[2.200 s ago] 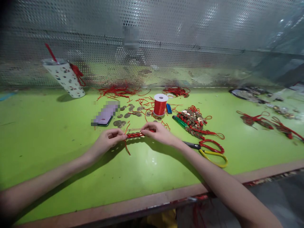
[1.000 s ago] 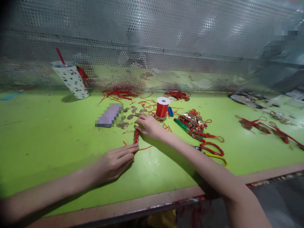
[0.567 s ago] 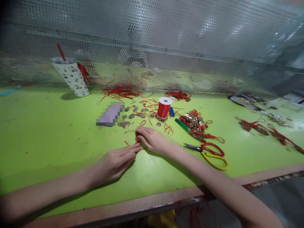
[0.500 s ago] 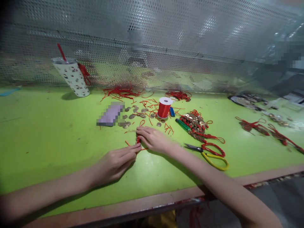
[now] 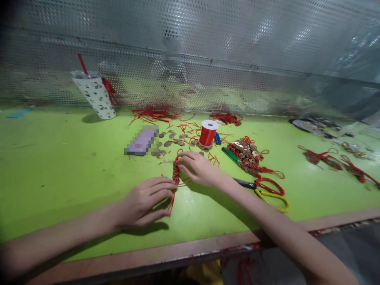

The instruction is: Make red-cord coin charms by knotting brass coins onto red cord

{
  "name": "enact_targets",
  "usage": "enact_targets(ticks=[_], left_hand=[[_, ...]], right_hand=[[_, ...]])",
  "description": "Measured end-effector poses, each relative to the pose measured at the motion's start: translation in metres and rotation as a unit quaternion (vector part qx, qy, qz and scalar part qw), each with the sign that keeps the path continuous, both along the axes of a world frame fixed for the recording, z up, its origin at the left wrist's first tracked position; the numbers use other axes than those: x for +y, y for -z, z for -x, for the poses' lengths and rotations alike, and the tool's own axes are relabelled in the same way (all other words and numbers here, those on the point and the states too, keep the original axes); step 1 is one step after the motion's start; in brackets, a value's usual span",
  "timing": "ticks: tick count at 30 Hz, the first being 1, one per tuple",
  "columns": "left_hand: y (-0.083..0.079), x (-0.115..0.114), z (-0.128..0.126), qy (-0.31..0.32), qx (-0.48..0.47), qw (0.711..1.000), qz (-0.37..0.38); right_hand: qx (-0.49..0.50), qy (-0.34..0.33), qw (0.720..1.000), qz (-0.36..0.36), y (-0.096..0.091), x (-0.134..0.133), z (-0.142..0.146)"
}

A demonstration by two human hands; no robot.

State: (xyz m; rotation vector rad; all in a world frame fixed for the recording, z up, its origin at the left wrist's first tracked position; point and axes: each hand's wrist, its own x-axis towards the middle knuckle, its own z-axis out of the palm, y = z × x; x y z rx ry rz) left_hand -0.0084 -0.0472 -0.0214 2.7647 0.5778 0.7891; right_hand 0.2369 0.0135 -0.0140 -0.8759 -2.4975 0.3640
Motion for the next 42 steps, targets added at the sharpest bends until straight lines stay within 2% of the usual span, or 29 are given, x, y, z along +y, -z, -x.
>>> enact_targets(ticks=[4,8,11,19,24,29,33,38,40,42], left_hand=[[-0.001,0.01,0.003,-0.103,-0.007,0.994,0.032],[0.001,0.019,0.005,-0.131,0.024,0.989,0.065],[0.001,0.021,0.006,-0.147,0.034,0.984,0.09],[-0.001,0.02,0.009,-0.163,0.066,0.977,0.121],[-0.003,0.02,0.012,-0.15,0.064,0.976,0.147],[-0.003,0.019,0.008,-0.15,0.017,0.97,0.19],[-0.01,0.018,0.001,-0.14,-0.029,0.956,0.257],[-0.017,0.025,-0.008,-0.115,-0.075,0.923,0.36],[-0.016,0.03,-0.01,-0.103,-0.093,0.911,0.389],[-0.014,0.033,-0.011,-0.102,-0.105,0.908,0.392]], right_hand=[[-0.001,0.033,0.999,0.034,-0.001,-0.026,-0.008],[-0.014,0.047,0.996,0.077,0.0,-0.047,-0.01],[-0.004,0.05,0.994,0.099,0.002,-0.052,-0.009],[0.075,0.063,0.984,0.151,0.006,-0.048,-0.01],[0.113,0.07,0.974,0.184,0.006,-0.049,-0.007],[0.176,0.131,0.951,0.218,0.004,-0.05,0.0],[0.202,0.145,0.93,0.271,0.002,-0.048,0.006],[0.271,0.109,0.881,0.374,0.005,-0.043,0.013],[0.289,0.104,0.872,0.381,0.007,-0.041,0.016],[0.292,0.106,0.88,0.359,0.009,-0.04,0.019]])
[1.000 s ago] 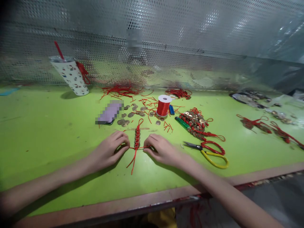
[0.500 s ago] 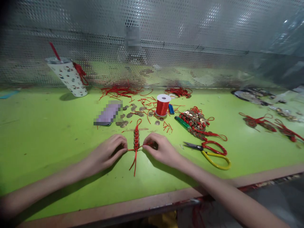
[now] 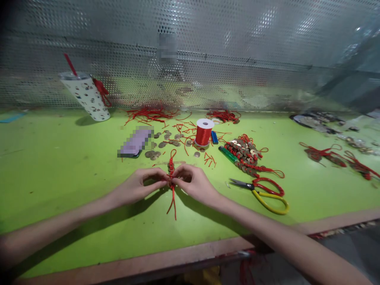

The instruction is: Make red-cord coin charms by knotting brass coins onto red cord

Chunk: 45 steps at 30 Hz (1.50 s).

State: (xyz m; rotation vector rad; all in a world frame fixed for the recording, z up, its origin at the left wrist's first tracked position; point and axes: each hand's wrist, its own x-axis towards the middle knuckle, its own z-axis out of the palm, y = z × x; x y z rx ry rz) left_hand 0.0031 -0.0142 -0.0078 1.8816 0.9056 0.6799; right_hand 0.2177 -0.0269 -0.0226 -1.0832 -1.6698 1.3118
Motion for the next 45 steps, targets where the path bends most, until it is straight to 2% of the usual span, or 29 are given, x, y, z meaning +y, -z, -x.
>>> enact_targets(ticks=[5,12,16,22,27,36,45], left_hand=[[0.006,0.001,0.001,-0.036,-0.007,0.998,-0.057],[0.014,-0.004,-0.004,-0.064,-0.034,0.997,-0.03],[0.018,-0.006,-0.004,-0.11,-0.006,0.991,-0.082],[0.024,-0.01,0.0,-0.072,0.055,0.965,-0.247],[0.028,-0.013,0.001,-0.034,0.107,0.932,-0.344],[0.028,-0.014,0.001,-0.028,0.124,0.907,-0.401],[0.028,-0.014,0.0,-0.029,0.13,0.898,-0.418]], right_hand=[[-0.047,0.026,0.996,-0.077,0.001,-0.001,0.003],[-0.065,0.04,0.991,-0.106,0.001,-0.003,0.0],[-0.129,0.036,0.979,-0.153,0.001,-0.005,-0.003],[-0.172,0.021,0.968,-0.181,0.004,-0.008,-0.006],[-0.198,0.001,0.954,-0.226,0.006,-0.01,-0.007],[-0.23,0.022,0.947,-0.226,0.005,-0.011,-0.006],[-0.235,0.002,0.941,-0.242,0.007,-0.013,-0.009]])
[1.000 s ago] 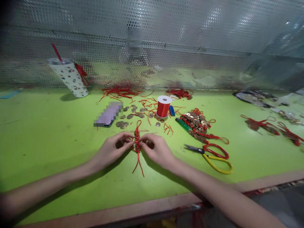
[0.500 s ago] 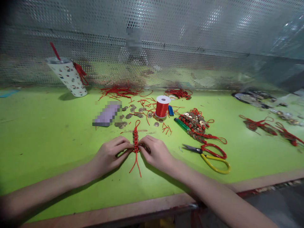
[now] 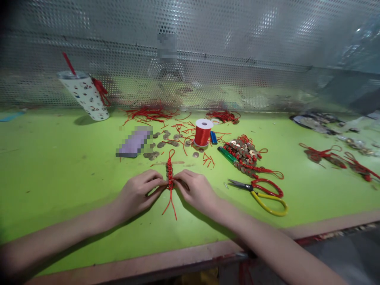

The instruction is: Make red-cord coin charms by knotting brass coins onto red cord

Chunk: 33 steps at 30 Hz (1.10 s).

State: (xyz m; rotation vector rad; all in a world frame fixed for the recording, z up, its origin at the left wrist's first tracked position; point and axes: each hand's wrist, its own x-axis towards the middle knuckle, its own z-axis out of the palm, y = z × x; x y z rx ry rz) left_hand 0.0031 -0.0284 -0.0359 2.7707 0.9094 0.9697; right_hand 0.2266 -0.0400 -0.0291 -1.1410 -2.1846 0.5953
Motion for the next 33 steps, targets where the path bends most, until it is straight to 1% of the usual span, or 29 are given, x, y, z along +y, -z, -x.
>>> enact_targets(ticks=[4,8,10,16,19,23,25,28,33], left_hand=[[-0.001,0.0,-0.002,-0.001,0.01,1.0,-0.017],[-0.003,-0.001,-0.004,-0.002,0.041,0.995,-0.091],[-0.004,-0.001,-0.005,0.0,0.048,0.993,-0.106],[-0.003,-0.002,-0.004,0.001,0.042,0.996,-0.08],[-0.003,-0.002,-0.004,0.001,0.04,0.997,-0.072],[-0.002,-0.002,-0.004,0.002,0.044,0.996,-0.075],[-0.002,-0.002,-0.004,-0.001,0.047,0.996,-0.079],[-0.002,-0.002,-0.004,-0.003,0.049,0.996,-0.081],[-0.003,-0.003,-0.004,0.002,0.063,0.995,-0.072]], right_hand=[[0.045,0.013,0.999,0.02,0.001,0.002,0.0],[0.055,0.027,0.998,0.025,0.001,0.006,0.002],[0.042,0.018,0.999,0.02,0.001,0.008,0.002],[-0.018,-0.014,1.0,-0.006,-0.001,0.008,0.0],[-0.041,-0.04,0.998,-0.005,-0.003,0.007,-0.003],[-0.046,-0.033,0.998,0.021,-0.004,0.007,-0.006],[-0.046,-0.029,0.998,0.019,-0.004,0.008,-0.007],[-0.058,-0.044,0.997,0.005,-0.004,0.009,-0.008],[-0.1,-0.056,0.993,0.018,-0.01,0.011,-0.012]])
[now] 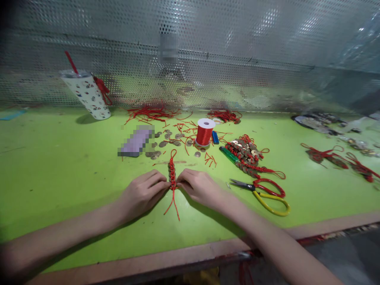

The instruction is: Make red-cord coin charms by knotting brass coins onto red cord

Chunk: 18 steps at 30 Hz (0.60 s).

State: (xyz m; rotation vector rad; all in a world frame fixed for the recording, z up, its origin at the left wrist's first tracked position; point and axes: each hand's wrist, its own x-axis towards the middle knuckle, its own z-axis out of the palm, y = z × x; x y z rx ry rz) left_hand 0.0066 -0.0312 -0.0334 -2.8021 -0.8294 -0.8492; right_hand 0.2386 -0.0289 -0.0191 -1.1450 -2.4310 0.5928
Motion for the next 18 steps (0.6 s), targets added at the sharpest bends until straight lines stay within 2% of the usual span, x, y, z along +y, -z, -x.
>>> enact_targets(ticks=[5,12,18], left_hand=[[0.0003,0.0007,0.0002,0.007,-0.01,1.0,0.009],[0.0024,0.0034,0.0016,0.037,-0.046,0.997,0.049],[0.0038,0.004,0.0019,0.033,-0.053,0.996,0.06]], right_hand=[[0.011,-0.034,0.999,0.009,-0.0035,0.0023,-0.0034],[0.053,-0.023,0.998,0.033,-0.0005,0.0042,-0.0024],[0.062,-0.036,0.996,0.058,-0.0035,0.0035,-0.0047]])
